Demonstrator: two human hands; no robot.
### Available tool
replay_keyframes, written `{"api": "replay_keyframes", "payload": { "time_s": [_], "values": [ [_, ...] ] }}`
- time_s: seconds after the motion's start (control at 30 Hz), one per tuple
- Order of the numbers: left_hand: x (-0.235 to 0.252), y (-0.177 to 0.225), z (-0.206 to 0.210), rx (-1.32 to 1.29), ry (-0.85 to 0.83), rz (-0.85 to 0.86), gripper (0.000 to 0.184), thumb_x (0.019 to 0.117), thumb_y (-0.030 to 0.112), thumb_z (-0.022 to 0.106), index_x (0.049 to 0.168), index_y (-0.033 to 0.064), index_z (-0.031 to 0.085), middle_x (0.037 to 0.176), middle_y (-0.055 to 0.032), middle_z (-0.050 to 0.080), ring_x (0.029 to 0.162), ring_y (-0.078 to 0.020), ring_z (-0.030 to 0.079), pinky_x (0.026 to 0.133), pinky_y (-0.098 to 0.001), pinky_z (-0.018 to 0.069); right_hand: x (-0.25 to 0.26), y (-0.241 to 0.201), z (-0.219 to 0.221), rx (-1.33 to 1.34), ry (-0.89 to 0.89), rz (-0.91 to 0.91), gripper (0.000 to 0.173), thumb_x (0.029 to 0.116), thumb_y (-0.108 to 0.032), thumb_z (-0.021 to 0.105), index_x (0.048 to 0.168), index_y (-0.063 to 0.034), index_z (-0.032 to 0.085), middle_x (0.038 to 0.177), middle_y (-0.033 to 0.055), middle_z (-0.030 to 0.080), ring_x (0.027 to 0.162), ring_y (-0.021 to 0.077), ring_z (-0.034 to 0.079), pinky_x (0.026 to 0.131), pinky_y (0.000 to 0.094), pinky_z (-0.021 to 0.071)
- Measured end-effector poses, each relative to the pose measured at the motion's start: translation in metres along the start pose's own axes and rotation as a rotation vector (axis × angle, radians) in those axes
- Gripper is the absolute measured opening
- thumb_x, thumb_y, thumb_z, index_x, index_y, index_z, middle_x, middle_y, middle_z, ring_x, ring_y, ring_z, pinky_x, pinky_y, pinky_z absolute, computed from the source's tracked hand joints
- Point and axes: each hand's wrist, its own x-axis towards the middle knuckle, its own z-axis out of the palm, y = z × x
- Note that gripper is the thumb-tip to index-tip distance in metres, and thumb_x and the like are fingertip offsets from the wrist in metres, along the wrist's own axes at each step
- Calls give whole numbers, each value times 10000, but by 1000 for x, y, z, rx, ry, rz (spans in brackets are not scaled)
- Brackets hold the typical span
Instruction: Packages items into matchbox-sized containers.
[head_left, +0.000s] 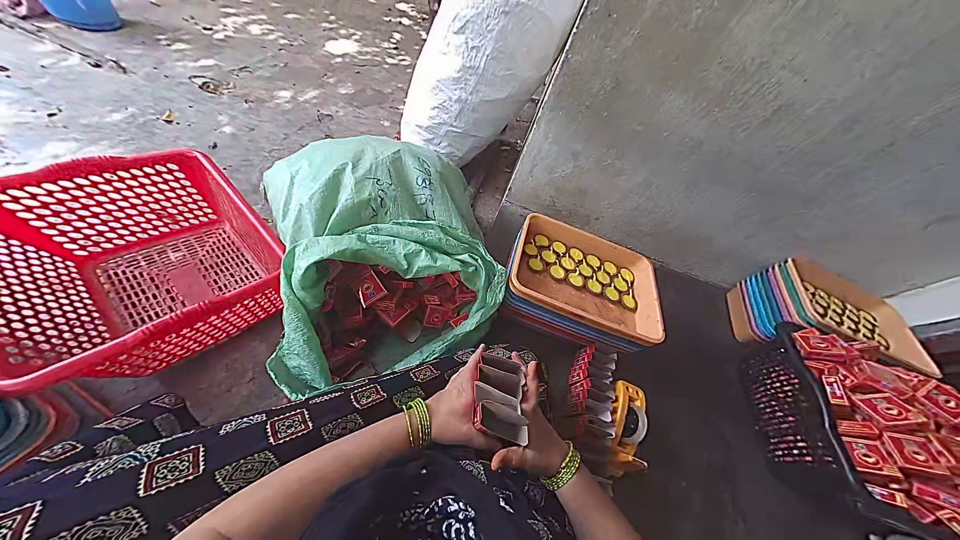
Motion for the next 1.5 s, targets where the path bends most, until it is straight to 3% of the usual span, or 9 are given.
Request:
{"api": "replay_keyframes", "payload": {
  "time_s": [0.07, 0.17, 0.3, 0.6, 0.8, 1.1, 1.27, 1.4, 1.5],
  "values": [
    [2, 0, 0, -82, 82, 81, 1579, 519, 546, 965, 1575, -80, -28, 1555, -233, 416, 1472, -219, 397, 1259, -390, 284, 9, -1, -15, 58, -54, -9, 1482, 672, -857, 711, 1623, -4, -41, 1669, 297, 146, 1564, 343, 211, 1278, 508, 257],
    [4, -2, -6, -118, 173, 74, 1539, 541, 517, 970, 1591, -38, -8, 1568, -229, 385, 1459, -224, 408, 1235, -397, 338, 40, 13, -62, -81, 92, 29, 1081, 907, -832, 417, 1504, 69, 397, 1528, 224, 489, 1438, 307, 462, 1174, 500, 426],
    [8, -15, -14, -25, 197, 29, 1533, 533, 564, 954, 1607, -4, 19, 1595, -244, 331, 1482, -278, 366, 1235, -438, 330, 117, 57, -134, -539, 426, 386, 349, 995, -311, 655, 1201, -35, 710, 1222, 149, 695, 1147, 226, 669, 1003, 398, 554],
    [6, -25, -18, -38, 150, -35, 1560, 516, 601, 947, 1611, -6, 17, 1593, -225, 351, 1483, -263, 367, 1231, -416, 334, 267, 132, -167, -994, 102, 949, 526, 987, -456, 637, 1218, 11, 708, 1324, 257, 640, 1302, 418, 567, 1093, 604, 424],
    [6, -27, -24, -71, 142, -42, 1538, 520, 562, 954, 1609, -13, 34, 1586, -239, 353, 1467, -259, 391, 1212, -409, 360, 287, 148, -157, -927, 224, 1088, 499, 856, -270, 791, 1236, 32, 671, 1322, 254, 634, 1279, 386, 591, 1069, 577, 459],
    [5, -25, -24, -49, 157, -42, 1547, 518, 551, 954, 1606, -24, 16, 1578, -257, 349, 1474, -294, 372, 1220, -420, 337, 250, 122, -147, -1111, 229, 535, 160, 933, -75, 680, 1079, -13, 705, 1133, 214, 703, 1125, 401, 658, 988, 587, 508],
    [6, -20, -24, -31, 136, -65, 1567, 519, 548, 951, 1606, -21, -23, 1592, -259, 329, 1485, -302, 356, 1226, -433, 322, 236, 99, -151, -1159, 81, 638, 179, 911, -119, 702, 1072, -45, 728, 1087, 216, 721, 1071, 427, 677, 915, 642, 515],
    [7, -24, -22, -41, 145, -71, 1594, 501, 559, 951, 1600, -31, -43, 1590, -259, 328, 1486, -298, 355, 1226, -435, 327, 198, 51, -129, -802, 433, 172, 188, 873, -175, 786, 1001, -46, 739, 925, 96, 749, 829, 200, 731, 770, 409, 614],
    [8, -28, -21, -57, 151, -53, 1596, 511, 566, 950, 1596, -40, -52, 1600, -263, 311, 1491, -281, 354, 1230, -423, 329, 160, 3, -96, -435, 353, -125, 183, 838, -110, 808, 975, -20, 728, 924, 59, 754, 838, 130, 730, 786, 320, 635]
  ]
}}
